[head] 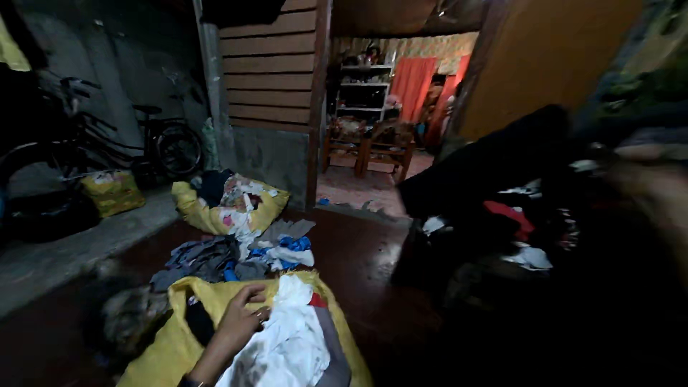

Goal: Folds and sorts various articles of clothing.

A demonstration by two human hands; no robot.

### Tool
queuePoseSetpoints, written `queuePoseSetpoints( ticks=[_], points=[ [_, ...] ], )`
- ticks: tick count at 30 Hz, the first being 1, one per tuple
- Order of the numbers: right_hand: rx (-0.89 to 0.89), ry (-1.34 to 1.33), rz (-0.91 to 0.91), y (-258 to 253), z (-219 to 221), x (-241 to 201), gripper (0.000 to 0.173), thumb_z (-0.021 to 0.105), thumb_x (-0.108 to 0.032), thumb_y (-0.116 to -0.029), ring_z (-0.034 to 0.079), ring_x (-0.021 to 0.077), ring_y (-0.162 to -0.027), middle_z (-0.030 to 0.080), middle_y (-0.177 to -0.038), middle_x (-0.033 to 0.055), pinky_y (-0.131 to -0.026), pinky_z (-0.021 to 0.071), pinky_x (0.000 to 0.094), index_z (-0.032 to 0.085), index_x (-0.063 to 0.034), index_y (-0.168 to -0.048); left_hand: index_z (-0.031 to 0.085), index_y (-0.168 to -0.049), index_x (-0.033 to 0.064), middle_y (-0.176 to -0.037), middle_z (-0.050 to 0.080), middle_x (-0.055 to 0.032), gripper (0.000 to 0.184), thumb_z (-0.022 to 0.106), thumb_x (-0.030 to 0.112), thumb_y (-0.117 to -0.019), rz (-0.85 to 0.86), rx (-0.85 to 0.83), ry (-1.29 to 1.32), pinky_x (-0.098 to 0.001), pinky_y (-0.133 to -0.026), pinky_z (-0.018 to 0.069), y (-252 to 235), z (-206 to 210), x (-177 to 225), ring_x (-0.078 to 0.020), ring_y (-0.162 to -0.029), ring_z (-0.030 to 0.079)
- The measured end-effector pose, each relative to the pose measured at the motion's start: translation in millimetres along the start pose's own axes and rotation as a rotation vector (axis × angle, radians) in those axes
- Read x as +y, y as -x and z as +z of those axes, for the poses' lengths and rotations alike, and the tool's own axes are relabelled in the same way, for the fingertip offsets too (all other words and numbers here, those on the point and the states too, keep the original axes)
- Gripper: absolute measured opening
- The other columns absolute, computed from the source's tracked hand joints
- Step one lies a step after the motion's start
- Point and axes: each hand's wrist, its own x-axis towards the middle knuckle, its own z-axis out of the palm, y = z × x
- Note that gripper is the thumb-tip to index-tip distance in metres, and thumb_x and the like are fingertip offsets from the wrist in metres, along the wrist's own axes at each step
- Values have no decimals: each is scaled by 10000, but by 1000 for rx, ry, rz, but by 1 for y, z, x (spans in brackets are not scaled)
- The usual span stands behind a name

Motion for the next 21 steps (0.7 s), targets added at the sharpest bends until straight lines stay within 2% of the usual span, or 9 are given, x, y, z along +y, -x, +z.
queuePoseSetpoints(
  ticks=[2,3,4,5,9,12,15,18,21],
  points=[
    [-130,-93,-18,14,20,19,378,516,-366,-1073,540,95,-760,633,-1051,92,-689,472,299,575,-63,-1292,566,-1394,98,-1307,633,-148,486,710,74,-931,-35,-38,-65,-466,-767,632,1,5,1,-287,-992,713],
    [-238,-125,-9,17,40,36,203,462,-350,-1080,451,-32,-559,574,-810,-44,-485,390,147,530,-159,-1096,557,-1402,98,-1315,625,-155,486,703,81,-939,-53,-36,-91,-470,-780,625,1,5,2,-293,-997,707],
    [-372,-259,29,20,62,58,197,420,-310,-1083,360,-74,-433,487,-641,-99,-375,299,89,504,-197,-945,547,-1408,94,-1322,614,-165,477,690,86,-953,-64,-20,-106,-481,-787,614,0,3,3,-305,-998,700],
    [-542,-409,103,22,81,83,248,395,-301,-1090,340,-83,-399,474,-588,-126,-355,273,78,542,-210,-912,529,-1421,94,-1336,605,-175,473,669,91,-969,-68,5,-112,-501,-797,605,-1,0,3,-324,-1006,693],
    [-953,-767,391,84,159,150,275,429,-327,-1070,361,-70,-386,454,-571,-109,-344,318,75,576,-179,-890,471,-1476,147,-1359,589,-190,477,593,130,-1015,-90,151,-59,-526,-786,584,-6,-24,-31,-350,-998,679],
    [-991,-940,610,139,197,159,223,433,-309,-1069,372,-43,-410,494,-652,-85,-367,343,93,581,-181,-959,481,-1460,90,-1275,622,-214,429,536,126,-1037,-197,310,-33,-521,-803,566,-17,-37,-68,-347,-979,667],
    [-977,-1044,723,176,221,174,250,416,-306,-1077,372,-42,-393,477,-619,-88,-364,354,98,576,-182,-929,560,-1375,2,-1120,673,-235,384,576,60,-996,-325,407,-188,-491,-763,561,-29,-43,-106,-324,-864,666],
    [-928,-903,767,197,239,179,274,399,-283,-1086,339,-27,-384,442,-592,-83,-359,322,114,544,-157,-891,594,-1338,-7,-1161,681,-241,401,649,82,-951,-426,322,-354,-546,-888,551,-29,-40,-154,-371,-1027,676],
    [-901,-842,705,199,244,168,157,462,-246,-1068,377,-25,-403,541,-697,-65,-364,352,115,579,-157,-1012,597,-1330,-40,-1294,617,-298,481,722,167,-914,-471,230,-499,-570,-1021,498,-14,-12,-211,-428,-1201,612]
  ],
)
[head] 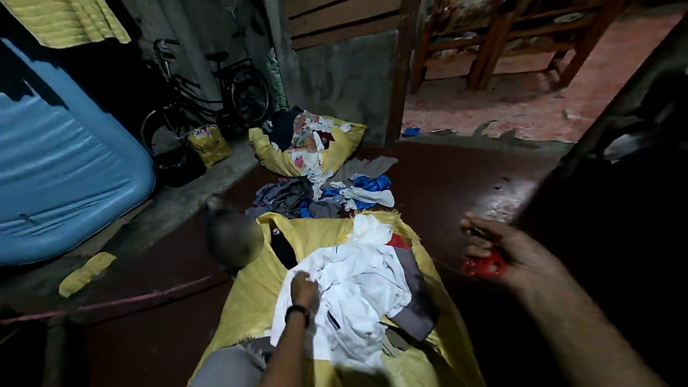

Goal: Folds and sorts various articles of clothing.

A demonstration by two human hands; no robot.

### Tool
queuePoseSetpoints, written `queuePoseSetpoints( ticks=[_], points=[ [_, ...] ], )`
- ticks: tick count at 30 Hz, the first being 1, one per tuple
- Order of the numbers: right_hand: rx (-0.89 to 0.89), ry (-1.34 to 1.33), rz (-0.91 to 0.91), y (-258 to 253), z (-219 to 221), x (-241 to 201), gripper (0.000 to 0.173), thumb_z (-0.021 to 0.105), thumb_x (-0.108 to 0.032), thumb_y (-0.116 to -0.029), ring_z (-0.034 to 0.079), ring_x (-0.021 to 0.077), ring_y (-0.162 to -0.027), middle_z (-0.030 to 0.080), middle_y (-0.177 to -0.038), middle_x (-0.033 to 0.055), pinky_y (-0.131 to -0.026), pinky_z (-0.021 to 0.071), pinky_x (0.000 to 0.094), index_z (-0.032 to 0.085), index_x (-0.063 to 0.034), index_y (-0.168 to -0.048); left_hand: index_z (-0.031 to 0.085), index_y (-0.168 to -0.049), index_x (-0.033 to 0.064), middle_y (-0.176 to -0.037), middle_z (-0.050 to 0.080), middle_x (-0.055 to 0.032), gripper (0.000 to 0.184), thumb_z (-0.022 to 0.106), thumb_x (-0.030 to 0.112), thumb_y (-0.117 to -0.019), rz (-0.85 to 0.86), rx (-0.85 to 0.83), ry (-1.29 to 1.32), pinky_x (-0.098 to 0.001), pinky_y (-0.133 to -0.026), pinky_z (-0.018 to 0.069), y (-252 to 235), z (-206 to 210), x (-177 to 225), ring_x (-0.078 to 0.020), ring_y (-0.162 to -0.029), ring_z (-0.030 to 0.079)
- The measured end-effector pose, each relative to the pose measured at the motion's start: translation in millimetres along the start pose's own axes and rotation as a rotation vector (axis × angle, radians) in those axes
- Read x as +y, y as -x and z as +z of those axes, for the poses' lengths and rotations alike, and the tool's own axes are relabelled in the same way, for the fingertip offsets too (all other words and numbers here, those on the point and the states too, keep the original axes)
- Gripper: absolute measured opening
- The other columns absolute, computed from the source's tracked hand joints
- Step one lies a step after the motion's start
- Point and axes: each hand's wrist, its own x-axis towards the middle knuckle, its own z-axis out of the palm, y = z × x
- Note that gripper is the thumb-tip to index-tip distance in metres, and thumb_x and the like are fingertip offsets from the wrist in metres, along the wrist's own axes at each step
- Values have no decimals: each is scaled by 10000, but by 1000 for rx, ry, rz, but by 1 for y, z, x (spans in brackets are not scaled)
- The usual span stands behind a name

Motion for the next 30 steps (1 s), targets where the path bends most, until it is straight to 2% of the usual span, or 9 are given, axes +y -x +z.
queuePoseSetpoints(
  ticks=[4,6,9,11,13,16,21,25,30],
  points=[
    [17,135,-68,-1,-2,-9,189,468,-206,-1069,385,-18,-430,605,-779,-49,-366,324,130,589,-172,-1209,249,-1624,107,-1662,81,-315,1143,872,455,-732,-233,181,-237,-780,-1082,306,26,66,-60,-560,-1497,172],
    [52,252,-105,2,-4,-10,216,491,-187,-1069,397,10,-431,618,-790,-17,-366,330,156,608,-144,-1246,133,-1645,80,-1660,35,-332,1312,875,576,-682,-336,380,-158,-809,-1094,241,26,85,-114,-572,-1508,104],
    [81,516,-181,4,-11,-10,222,542,-150,-1060,437,47,-446,680,-832,21,-381,344,192,627,-110,-1261,191,-1597,-25,-1512,415,-340,1273,828,647,-724,-533,433,-1,-625,-1093,425,17,82,-153,-473,-1395,443],
    [64,726,-305,-2,-17,-9,208,588,-145,-1043,496,75,-505,707,-847,24,-436,392,229,655,-105,-1236,427,-1474,-41,-1326,608,-287,891,807,458,-841,-502,389,120,-583,-1021,502,9,71,-145,-411,-1241,602],
    [54,892,-439,-8,-17,-9,185,627,-77,-1014,536,142,-583,670,-839,70,-519,453,320,655,-58,-1195,634,-1269,-39,-1209,676,-262,518,756,309,-905,-432,418,188,-594,-986,508,2,65,-121,-401,-1161,645],
    [-16,1026,-512,-17,-14,-2,150,656,-35,-980,617,237,-703,659,-857,121,-661,539,461,668,-27,-1129,614,-1282,-89,-1256,636,-312,465,661,281,-1004,-245,538,342,-605,-1052,452,10,49,-54,-438,-1224,598],
    [-174,1121,-537,-21,-17,13,157,638,-78,-1000,626,264,-694,677,-880,136,-647,545,500,687,-41,-1144,593,-1302,-67,-1182,678,-228,360,636,140,-1010,214,440,505,-494,-978,533,48,-34,71,-297,-1083,669],
    [-239,1177,-584,-19,-19,22,179,655,-126,-992,638,260,-687,687,-883,98,-612,551,517,703,-119,-1164,639,-1292,73,-1079,714,-135,339,605,295,-1038,391,213,429,-484,-804,580,100,-116,148,-245,-909,689],
    [-327,1143,-589,-1,1,26,463,771,-208,-922,593,244,-620,646,-763,102,-598,535,496,627,-97,-1347,634,-1282,198,-980,719,-23,365,519,457,-1053,461,-121,446,-309,-681,593,144,-173,189,-107,-805,689]
  ],
)
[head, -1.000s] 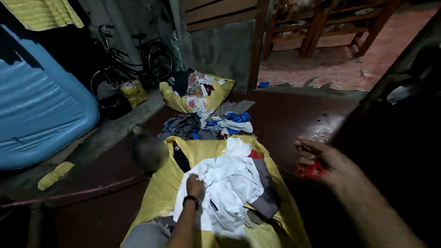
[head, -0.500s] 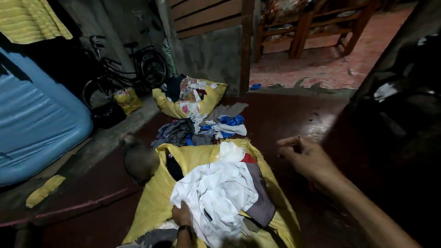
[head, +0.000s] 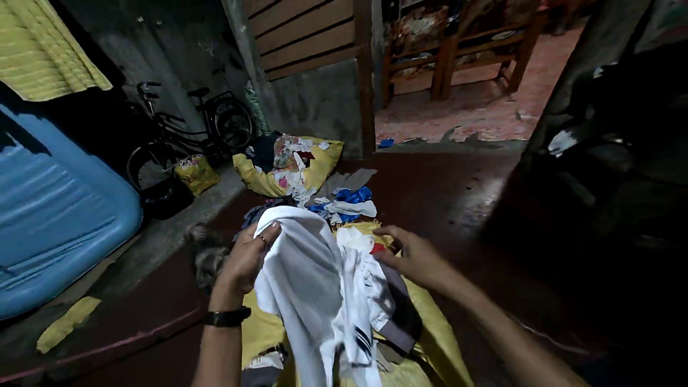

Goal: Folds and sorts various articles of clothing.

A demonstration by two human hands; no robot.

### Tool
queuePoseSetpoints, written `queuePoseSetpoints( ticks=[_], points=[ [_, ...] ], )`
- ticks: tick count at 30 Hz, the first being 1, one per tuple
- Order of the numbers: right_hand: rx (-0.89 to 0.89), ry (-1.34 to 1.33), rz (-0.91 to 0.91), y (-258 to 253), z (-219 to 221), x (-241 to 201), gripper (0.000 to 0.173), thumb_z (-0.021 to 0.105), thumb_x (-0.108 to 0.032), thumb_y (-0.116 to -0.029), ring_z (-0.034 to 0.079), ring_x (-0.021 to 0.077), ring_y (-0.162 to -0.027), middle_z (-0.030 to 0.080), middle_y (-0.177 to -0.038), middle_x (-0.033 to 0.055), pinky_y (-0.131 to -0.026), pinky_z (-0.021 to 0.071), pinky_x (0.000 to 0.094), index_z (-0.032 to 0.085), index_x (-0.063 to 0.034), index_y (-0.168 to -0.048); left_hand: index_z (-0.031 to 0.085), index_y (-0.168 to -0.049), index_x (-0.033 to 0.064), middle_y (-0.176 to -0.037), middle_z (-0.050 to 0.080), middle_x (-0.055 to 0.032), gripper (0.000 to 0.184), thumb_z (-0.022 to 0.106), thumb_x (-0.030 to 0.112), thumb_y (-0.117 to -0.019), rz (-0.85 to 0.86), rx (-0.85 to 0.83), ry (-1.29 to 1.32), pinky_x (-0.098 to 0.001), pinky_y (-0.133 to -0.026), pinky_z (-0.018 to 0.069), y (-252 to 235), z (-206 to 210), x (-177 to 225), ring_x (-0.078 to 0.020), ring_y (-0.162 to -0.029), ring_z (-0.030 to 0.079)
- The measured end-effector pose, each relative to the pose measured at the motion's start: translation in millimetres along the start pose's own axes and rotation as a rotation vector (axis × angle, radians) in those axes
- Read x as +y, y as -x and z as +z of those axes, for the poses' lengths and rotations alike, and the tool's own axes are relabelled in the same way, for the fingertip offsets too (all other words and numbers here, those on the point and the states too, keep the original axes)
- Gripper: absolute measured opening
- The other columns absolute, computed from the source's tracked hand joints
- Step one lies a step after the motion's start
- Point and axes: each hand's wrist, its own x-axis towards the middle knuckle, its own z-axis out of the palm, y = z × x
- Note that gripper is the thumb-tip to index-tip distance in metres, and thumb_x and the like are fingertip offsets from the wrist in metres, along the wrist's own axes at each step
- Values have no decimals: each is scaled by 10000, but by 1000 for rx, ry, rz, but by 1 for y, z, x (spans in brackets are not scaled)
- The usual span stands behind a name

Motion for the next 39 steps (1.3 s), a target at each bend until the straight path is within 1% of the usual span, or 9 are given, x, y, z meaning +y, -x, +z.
queuePoseSetpoints(
  ticks=[6,13,19,22,25,29,34,36,39],
  points=[
    [-54,-12,101,11,47,-24,969,891,-572,-694,660,408,-959,637,-1202,243,-808,543,653,534,-101,-1461,680,-1160,181,-889,699,35,280,475,357,-1085,225,-209,-2,-200,-626,559,23,-11,58,-26,-718,646],
    [-167,401,286,13,79,-26,308,730,-200,-896,678,438,-1025,706,-1089,215,-818,520,672,693,-90,-1182,681,-1132,200,-906,718,89,258,459,326,-1093,346,0,-94,-173,-671,581,42,-42,133,19,-765,671],
    [109,219,363,-10,27,-26,265,669,-241,-976,659,476,-968,683,-1003,274,-795,495,701,689,14,-1047,642,-1134,165,-856,693,48,218,484,305,-1080,229,329,47,-248,-612,589,18,-76,108,-43,-701,668],
    [91,5,368,-8,22,-24,343,540,-274,-1050,624,384,-753,629,-841,243,-654,495,586,658,44,-996,588,-1275,142,-1019,678,30,274,471,306,-1089,244,475,65,-303,-786,587,14,-71,94,-55,-872,666],
    [24,-552,365,-5,19,-22,311,377,-340,-1087,391,80,-425,413,-567,-9,-409,364,242,548,-109,-967,575,-1226,134,-959,676,40,206,448,235,-1098,451,529,222,-301,-790,600,13,-49,94,-61,-859,677],
    [119,-1040,259,-1,-1,-70,483,199,-421,-1116,376,50,-397,423,-507,-43,-396,349,201,532,-170,-871,454,-1372,18,-1202,640,31,295,418,73,-1084,1023,623,109,-303,-1033,521,31,-32,107,-63,-1133,626],
    [234,-356,139,11,-37,-57,365,392,-89,-1090,527,104,-617,628,-866,71,-546,472,293,554,-103,-1416,421,-1425,-60,-1332,555,14,450,491,187,-1056,1182,843,-234,-228,-1065,437,77,3,68,8,-1217,530],
    [179,-25,58,14,-59,-26,239,534,11,-1025,650,291,-886,691,-1052,196,-797,532,528,653,15,-1233,539,-1350,-57,-1433,515,-92,473,585,279,-1021,1030,778,-268,-317,-1123,419,89,28,34,-108,-1308,505],
    [121,339,225,22,-95,33,60,685,-30,-951,667,423,-908,703,-972,228,-806,504,675,732,-28,-989,677,-1123,-113,-1116,694,-201,333,713,91,-862,500,519,-328,-358,-930,566,121,73,-54,-201,-1028,680]
  ],
)
